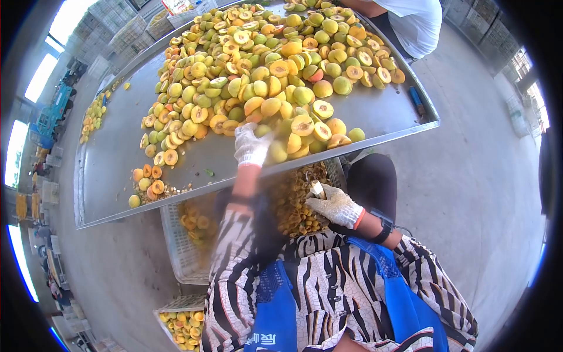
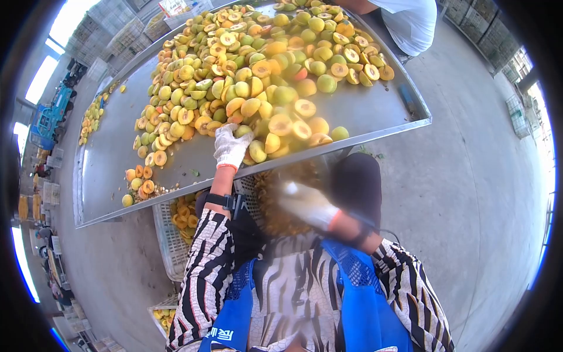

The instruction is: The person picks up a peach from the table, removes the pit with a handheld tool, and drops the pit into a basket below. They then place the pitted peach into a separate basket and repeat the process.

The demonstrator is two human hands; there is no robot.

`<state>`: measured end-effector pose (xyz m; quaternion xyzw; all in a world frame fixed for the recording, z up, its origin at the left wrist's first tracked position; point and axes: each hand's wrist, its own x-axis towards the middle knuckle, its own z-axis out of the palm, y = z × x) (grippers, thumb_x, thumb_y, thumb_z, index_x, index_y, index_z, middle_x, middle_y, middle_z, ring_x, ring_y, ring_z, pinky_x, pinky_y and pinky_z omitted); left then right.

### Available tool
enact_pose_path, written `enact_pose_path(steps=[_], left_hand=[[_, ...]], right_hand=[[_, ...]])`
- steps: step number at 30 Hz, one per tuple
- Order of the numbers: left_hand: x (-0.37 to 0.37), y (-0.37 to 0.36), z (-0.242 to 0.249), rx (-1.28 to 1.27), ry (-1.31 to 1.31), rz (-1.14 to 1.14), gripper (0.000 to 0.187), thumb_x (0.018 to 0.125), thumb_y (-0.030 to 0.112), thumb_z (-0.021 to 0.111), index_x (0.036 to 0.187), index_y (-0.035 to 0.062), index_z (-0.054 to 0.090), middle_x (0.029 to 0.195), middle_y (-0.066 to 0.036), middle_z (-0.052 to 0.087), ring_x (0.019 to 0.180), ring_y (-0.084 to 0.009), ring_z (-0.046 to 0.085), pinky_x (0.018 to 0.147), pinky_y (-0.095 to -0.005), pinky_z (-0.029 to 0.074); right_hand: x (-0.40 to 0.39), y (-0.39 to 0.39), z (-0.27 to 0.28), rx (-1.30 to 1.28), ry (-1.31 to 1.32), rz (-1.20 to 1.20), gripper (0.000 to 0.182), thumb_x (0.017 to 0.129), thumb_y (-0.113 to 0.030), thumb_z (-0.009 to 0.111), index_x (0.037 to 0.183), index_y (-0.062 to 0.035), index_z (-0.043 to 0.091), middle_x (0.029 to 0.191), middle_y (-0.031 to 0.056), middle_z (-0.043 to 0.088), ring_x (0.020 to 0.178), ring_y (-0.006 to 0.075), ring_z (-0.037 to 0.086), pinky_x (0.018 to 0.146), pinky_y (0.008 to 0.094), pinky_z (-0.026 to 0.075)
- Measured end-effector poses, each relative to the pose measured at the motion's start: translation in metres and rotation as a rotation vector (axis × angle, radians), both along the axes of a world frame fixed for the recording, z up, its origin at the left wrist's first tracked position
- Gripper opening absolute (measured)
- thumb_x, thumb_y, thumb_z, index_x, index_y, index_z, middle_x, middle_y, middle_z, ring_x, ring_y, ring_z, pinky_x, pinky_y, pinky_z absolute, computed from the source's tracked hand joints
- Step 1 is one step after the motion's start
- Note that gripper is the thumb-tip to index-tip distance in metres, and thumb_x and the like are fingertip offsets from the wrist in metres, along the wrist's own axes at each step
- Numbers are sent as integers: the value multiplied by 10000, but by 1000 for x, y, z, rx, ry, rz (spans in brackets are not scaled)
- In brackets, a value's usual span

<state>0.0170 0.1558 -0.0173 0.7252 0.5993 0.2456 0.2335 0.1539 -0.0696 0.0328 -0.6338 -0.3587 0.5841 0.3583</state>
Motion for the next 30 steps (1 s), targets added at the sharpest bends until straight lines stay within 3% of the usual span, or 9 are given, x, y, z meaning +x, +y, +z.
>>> enact_pose_path(steps=[1, 4, 6, 7, 8, 12, 13, 18, 30], left_hand=[[-6, 0, -4, 87, 28, -39, 576, 738, 336, 793, 1161, -14, 620, 1166, -175, 592, 1060, -316, 597, 933, -365, 481], [-27, -2, -11, -138, -516, 75, 522, 793, 301, 760, 1179, -9, 597, 1129, -159, 623, 954, -285, 645, 812, -354, 539], [-48, -26, -5, -499, -1359, 52, 362, 918, 238, 546, 1195, 7, 539, 1087, -163, 633, 872, -283, 651, 685, -377, 563], [-59, -36, -11, -191, -961, -122, 367, 926, 265, 508, 1181, 3, 543, 1074, -163, 632, 848, -298, 645, 679, -393, 559], [-65, -44, -19, -277, -1031, -121, 380, 931, 305, 494, 1153, 2, 551, 1047, -163, 633, 837, -308, 637, 679, -407, 552], [-64, -97, 17, -817, -1487, 38, 434, 943, 405, 472, 1051, -1, 579, 960, -168, 636, 826, -323, 618, 687, -433, 532], [-63, -101, 19, -1024, -1699, 105, 426, 967, 410, 453, 1006, 8, 590, 927, -171, 637, 846, -319, 617, 726, -433, 529], [-59, -118, 0, -622, -1319, -49, 366, 1017, 325, 394, 1049, 19, 591, 968, -161, 646, 866, -299, 620, 807, -427, 519], [-38, -149, 22, -513, -1285, -15, 364, 1029, 336, 403, 1027, 24, 592, 932, -134, 644, 824, -284, 636, 739, -438, 551]], right_hand=[[0, -1, 1, -19, 16, -2, 223, 888, -255, 661, 1008, -73, 620, 748, 10, 624, 648, 85, 585, 592, 260, 490], [-3, -1, 0, -20, -32, -23, 218, 886, -258, 663, 992, -73, 617, 746, 12, 621, 647, 87, 584, 591, 265, 488], [-7, 2, -4, 23, -106, -17, 221, 882, -263, 666, 982, -73, 614, 745, 15, 618, 652, 86, 586, 596, 268, 487], [-9, 3, -6, 54, -149, 0, 224, 880, -266, 667, 978, -72, 613, 745, 16, 616, 657, 84, 586, 601, 269, 486], [-12, 5, -6, 85, -192, 18, 226, 878, -269, 669, 975, -72, 612, 744, 17, 614, 662, 81, 587, 606, 269, 485], [-31, 11, 3, 293, -354, 132, 300, 871, -314, 666, 1007, -52, 611, 810, 120, 667, 718, 249, 645, 691, 378, 507], [-36, 13, 10, 278, -438, 182, 337, 864, -336, 660, 1036, -50, 610, 867, 187, 671, 793, 375, 652, 729, 440, 506], [-49, 17, 33, 165, -508, 283, 282, 867, -302, 622, 1001, -54, 603, 915, 208, 666, 880, 405, 640, 753, 463, 504], [-56, 6, 3, 245, -481, 330, 282, 880, -218, 542, 1117, -91, 626, 1040, 200, 666, 965, 397, 626, 830, 450, 505]])
